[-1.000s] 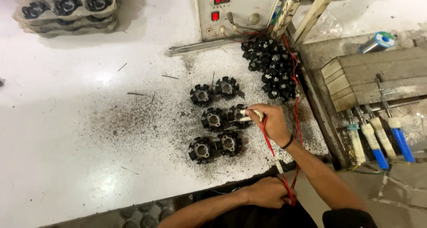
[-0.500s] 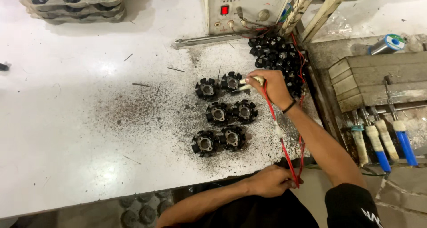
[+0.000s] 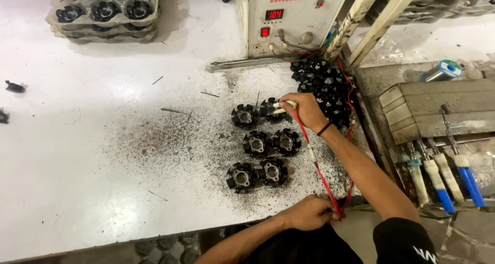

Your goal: The person uses a handheld tool on the centers of black motor rotors laid out on a workbench, then places the rotors one by one into the slots of a molded pulp tray, arranging them in rows.

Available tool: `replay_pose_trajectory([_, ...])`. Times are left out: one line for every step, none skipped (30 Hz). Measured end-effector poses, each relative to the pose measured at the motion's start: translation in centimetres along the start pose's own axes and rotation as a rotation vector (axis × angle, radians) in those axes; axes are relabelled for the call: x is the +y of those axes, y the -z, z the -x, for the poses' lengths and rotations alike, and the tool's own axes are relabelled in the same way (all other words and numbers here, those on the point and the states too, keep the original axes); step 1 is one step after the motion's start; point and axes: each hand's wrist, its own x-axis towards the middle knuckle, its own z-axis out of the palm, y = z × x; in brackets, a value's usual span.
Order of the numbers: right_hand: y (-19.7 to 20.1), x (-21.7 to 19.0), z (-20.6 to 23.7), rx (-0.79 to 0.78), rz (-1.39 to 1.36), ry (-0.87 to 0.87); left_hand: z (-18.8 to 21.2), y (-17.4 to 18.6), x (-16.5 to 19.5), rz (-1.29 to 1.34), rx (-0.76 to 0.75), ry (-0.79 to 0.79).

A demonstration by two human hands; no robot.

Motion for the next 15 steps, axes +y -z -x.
replay_pose_trajectory([0.2, -0.6, -0.1, -0.017, 0.041, -0.022, 0.0, 0.2, -0.3, -0.008, 0.002, 0.001])
replay_pose_trajectory([0.2, -1.2, -0.2, -0.04, 0.078, -0.044, -0.1, 0.2, -0.7, 0.004, -0.012, -0.004])
replay_pose_trajectory([0.0, -1.9, -0.1, -0.035, 0.016, -0.048, -0.1, 0.2, -1.1, 0.021, -0.021, -0.001])
replay_pose_trajectory([-0.2, -2.6, 0.1, -0.03, -0.047, -0.051, 0.0, 0.1, -1.4, 0.036, -0.03, 0.002])
replay_pose_trajectory([-0.8, -3.2, -0.1, -0.022, -0.103, -0.046, 0.0, 0.1, -1.7, 0.006, -0.028, -0.059])
replay_pose_trajectory([-1.4, -3.7, -0.3, -0.038, -0.115, -0.012, -0.2, 0.1, -2.0, -0.025, -0.021, -0.123])
replay_pose_trajectory([-2.3, -4.1, -0.4, -0.06, -0.131, 0.016, -0.1, -0.1, -2.2, -0.05, -0.013, -0.181])
replay_pose_trajectory([-3.2, -4.3, -0.5, -0.079, -0.151, 0.037, 0.0, -0.3, -2.3, 0.005, 0.003, -0.146])
replay_pose_trajectory([-4.0, -4.3, -0.9, -0.088, -0.166, 0.018, -0.1, -0.3, -2.5, 0.053, 0.011, -0.115])
replay_pose_trajectory([-4.7, -4.1, -1.4, -0.087, -0.174, 0.008, -0.1, -0.2, -2.5, 0.088, 0.016, -0.093])
replay_pose_trajectory([-5.2, -3.8, -1.9, -0.081, -0.18, 0.004, 0.0, -0.2, -2.5, 0.094, 0.031, -0.089])
replay_pose_trajectory([-5.7, -3.4, -2.4, -0.065, -0.203, 0.021, 0.0, -0.1, -2.4, 0.098, 0.044, -0.088])
replay_pose_trajectory([-6.0, -3.0, -2.7, -0.05, -0.225, 0.038, 0.1, 0.1, -2.3, 0.103, 0.059, -0.086])
replay_pose_trajectory([-6.2, -2.7, -2.9, -0.041, -0.247, 0.054, 0.0, 0.4, -2.2, 0.09, 0.041, -0.054])
replay_pose_trajectory([-6.3, -2.4, -3.1, -0.05, -0.228, 0.037, 0.1, 0.4, -1.9, 0.084, 0.026, -0.02])
